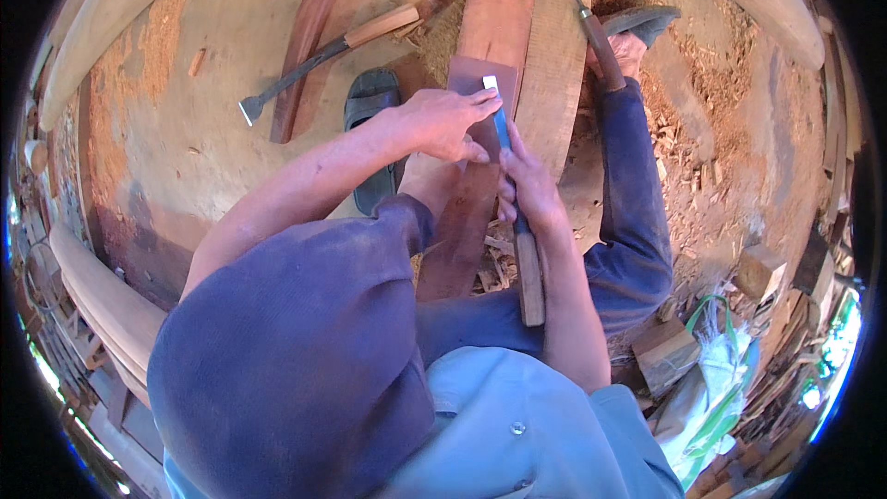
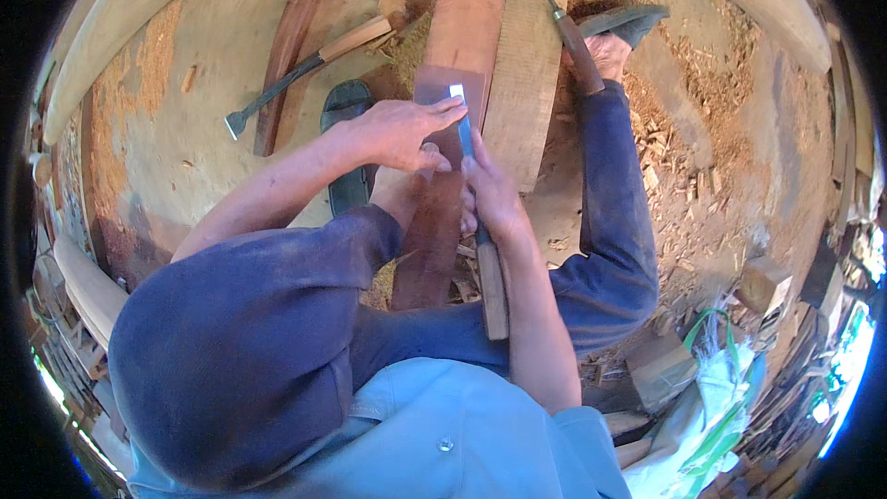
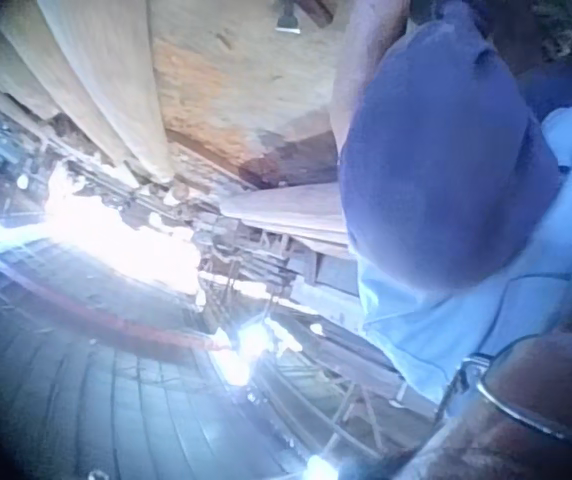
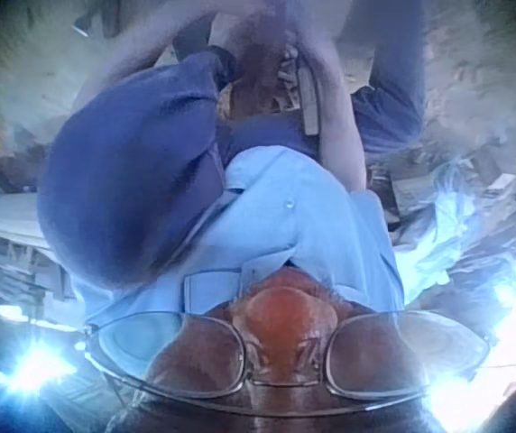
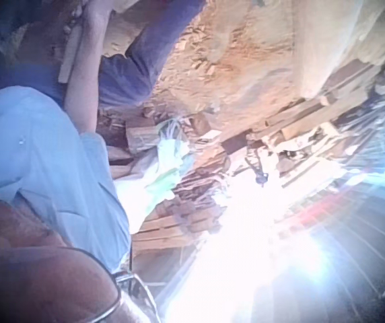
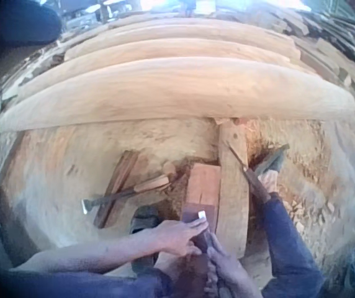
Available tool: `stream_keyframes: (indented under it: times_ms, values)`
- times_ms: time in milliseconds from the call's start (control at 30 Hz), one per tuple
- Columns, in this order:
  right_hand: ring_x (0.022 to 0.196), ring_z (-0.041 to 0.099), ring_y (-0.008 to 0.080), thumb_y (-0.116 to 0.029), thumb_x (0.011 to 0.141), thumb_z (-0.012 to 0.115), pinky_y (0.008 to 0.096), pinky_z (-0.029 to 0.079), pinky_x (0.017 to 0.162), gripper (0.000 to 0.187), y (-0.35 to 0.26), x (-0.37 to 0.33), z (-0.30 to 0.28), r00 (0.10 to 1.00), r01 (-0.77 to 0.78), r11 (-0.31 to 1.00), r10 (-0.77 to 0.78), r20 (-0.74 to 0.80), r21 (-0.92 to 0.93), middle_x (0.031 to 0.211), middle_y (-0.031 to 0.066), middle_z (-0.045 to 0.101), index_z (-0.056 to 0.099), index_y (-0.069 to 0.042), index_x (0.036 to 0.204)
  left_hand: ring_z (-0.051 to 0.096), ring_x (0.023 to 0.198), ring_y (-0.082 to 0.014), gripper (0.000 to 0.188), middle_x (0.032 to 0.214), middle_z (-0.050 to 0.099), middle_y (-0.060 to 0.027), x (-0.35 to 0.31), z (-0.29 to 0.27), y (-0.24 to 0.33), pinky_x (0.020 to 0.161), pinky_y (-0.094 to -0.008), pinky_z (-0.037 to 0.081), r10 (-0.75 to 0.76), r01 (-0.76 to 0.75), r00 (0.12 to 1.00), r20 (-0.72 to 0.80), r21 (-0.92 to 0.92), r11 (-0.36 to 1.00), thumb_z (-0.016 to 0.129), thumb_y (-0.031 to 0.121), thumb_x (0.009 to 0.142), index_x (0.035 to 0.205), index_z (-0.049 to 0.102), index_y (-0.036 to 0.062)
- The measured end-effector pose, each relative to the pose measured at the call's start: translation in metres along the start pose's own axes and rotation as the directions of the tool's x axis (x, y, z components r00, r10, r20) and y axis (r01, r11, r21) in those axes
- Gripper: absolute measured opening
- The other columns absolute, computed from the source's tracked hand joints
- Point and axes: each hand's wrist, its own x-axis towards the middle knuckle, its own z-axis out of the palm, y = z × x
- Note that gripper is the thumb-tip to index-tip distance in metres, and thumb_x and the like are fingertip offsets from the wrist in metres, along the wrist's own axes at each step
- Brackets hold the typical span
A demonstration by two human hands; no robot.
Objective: The person sits on the floor and sharpens a small metal tool on a rectangular sharpening stone. They repeatedly rub the tool's edge against the stone, occasionally pausing to inspect the edge before continuing.
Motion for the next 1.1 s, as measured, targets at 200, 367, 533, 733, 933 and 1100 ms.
stream_keyframes:
  times_ms: [200,367,533,733,933,1100]
  values:
    - [0.039,0.038,0.0109,-0.025,0.105,0.042,0.0277,0.042,0.039,0.062,0.024,-0.040,0.007,0.984,-0.163,0.987,0.163,-0.070,0.012,0.059,-0.0027,0.037,0.015,-0.024,0.160,0.063,0.113,-0.0371,0.098,0.154,0.039,-0.0188,-0.020,0.030,0.023,0.089,-0.0474,0.055,-0.016,0.015,0.999,0.041,0.012,1.000,0.074,0.052,0.077,0.149,0.034,-0.0005]
    - [0.039,0.037,0.0104,-0.024,0.105,0.041,0.0280,0.043,0.039,0.063,-0.015,-0.011,-0.004,0.992,-0.039,0.998,0.045,-0.115,0.057,0.058,-0.0029,0.035,0.012,-0.023,0.160,0.064,0.111,-0.0372,0.099,0.150,0.043,-0.0214,0.036,-0.012,0.015,0.088,-0.0477,0.055,0.024,-0.025,1.000,0.010,0.103,0.994,0.078,0.049,0.075,0.146,0.036,-0.0050]
    - [0.039,0.036,0.0100,-0.025,0.105,0.042,0.0276,0.041,0.037,0.061,0.030,-0.038,0.004,0.989,-0.144,0.990,0.143,-0.041,-0.014,0.058,-0.0032,0.037,0.015,-0.024,0.160,0.062,0.114,-0.0386,0.103,0.150,0.042,-0.0238,-0.018,0.014,0.028,0.092,-0.0478,0.053,0.070,-0.080,0.988,0.135,0.070,0.994,0.076,0.054,0.075,0.146,0.034,-0.0074]
    - [0.041,0.041,0.0127,-0.023,0.105,0.041,0.0300,0.044,0.039,0.063,-0.004,0.005,-0.001,1.000,-0.028,0.994,0.028,0.004,0.101,0.060,-0.0014,0.040,0.012,-0.023,0.161,0.059,0.119,-0.0398,0.104,0.154,0.037,-0.0238,0.016,-0.008,0.003,0.097,-0.0470,0.051,-0.020,0.014,0.997,0.068,0.078,0.997,0.072,0.059,0.078,0.147,0.032,-0.0078]
    - [0.039,0.040,0.0127,-0.024,0.106,0.040,0.0311,0.045,0.040,0.061,0.020,-0.039,0.005,0.990,-0.139,0.990,0.140,-0.012,0.022,0.060,-0.0011,0.040,0.013,-0.025,0.160,0.056,0.124,-0.0407,0.110,0.153,0.037,-0.0252,-0.012,0.016,0.019,0.100,-0.0478,0.049,0.038,-0.048,0.982,0.182,0.047,0.998,0.072,0.064,0.074,0.150,0.031,-0.0046]
    - [0.039,0.040,0.0125,-0.024,0.106,0.041,0.0309,0.044,0.039,0.062,0.006,-0.034,0.000,0.989,-0.106,0.977,0.123,-0.082,0.185,0.059,-0.0017,0.040,0.013,-0.027,0.160,0.057,0.123,-0.0400,0.111,0.155,0.036,-0.0228,0.018,0.001,0.025,0.098,-0.0481,0.050,0.059,-0.067,0.989,0.134,0.058,0.996,0.073,0.064,0.074,0.150,0.030,-0.0053]
